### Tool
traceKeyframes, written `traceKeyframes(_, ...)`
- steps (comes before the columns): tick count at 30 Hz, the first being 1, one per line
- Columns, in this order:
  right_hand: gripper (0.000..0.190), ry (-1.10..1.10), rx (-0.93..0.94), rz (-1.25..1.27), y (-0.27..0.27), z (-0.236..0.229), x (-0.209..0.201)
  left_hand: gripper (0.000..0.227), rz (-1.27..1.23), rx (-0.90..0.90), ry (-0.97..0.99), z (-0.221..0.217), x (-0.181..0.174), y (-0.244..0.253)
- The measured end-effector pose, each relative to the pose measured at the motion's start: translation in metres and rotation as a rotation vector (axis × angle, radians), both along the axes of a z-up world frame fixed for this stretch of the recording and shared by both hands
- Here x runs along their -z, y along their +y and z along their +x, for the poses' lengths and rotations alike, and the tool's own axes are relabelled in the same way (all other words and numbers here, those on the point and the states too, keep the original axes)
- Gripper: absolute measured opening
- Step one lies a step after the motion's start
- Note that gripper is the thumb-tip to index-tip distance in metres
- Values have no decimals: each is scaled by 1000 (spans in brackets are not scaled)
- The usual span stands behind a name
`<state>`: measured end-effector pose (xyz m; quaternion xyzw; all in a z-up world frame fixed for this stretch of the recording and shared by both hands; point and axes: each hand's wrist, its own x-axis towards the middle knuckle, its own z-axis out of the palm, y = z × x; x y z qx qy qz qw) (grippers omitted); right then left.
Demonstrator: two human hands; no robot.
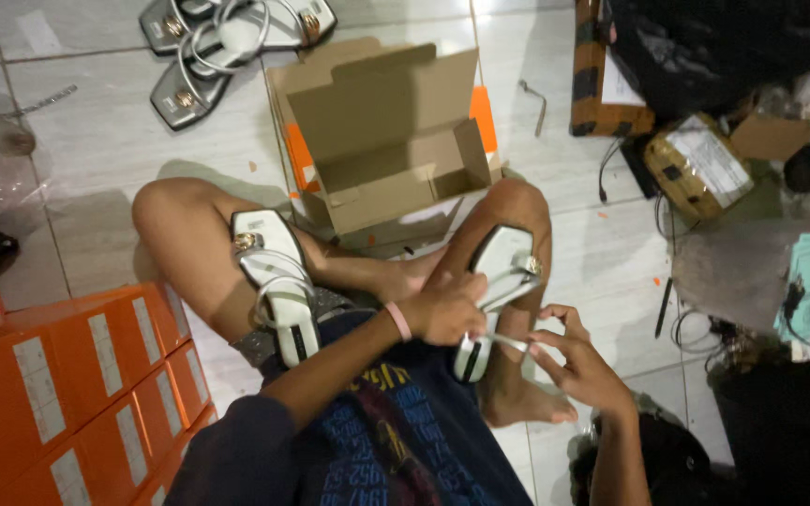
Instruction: The person sits on the floor and assembles white sandals by attaching straps to the soles. They handle multiple sandals, threading straps through metal fixtures and securing them. The person places assembled sandals into orange boxes and continues the process with additional pairs.
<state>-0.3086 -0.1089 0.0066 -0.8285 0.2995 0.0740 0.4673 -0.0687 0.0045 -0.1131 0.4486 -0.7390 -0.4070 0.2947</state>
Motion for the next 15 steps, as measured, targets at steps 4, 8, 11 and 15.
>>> traceKeyframes(4, 21, 104, -312, -236, -7, 38, -31, 9, -38, -79, -54, 2, -17, 3)
traceKeyframes(8, 36, 232, -479, -370, -1, 73, -30, 13, -139, -129, -138, 2, -24, 2)
traceKeyframes(11, 22, 248, -415, -270, 0, 76, -27, 14, -363, -259, -126, 4, -25, 5)
traceKeyframes(15, 20, 13, -367, -182, -3, 58, -21, 17, -107, -196, 27, 11, -16, 16)
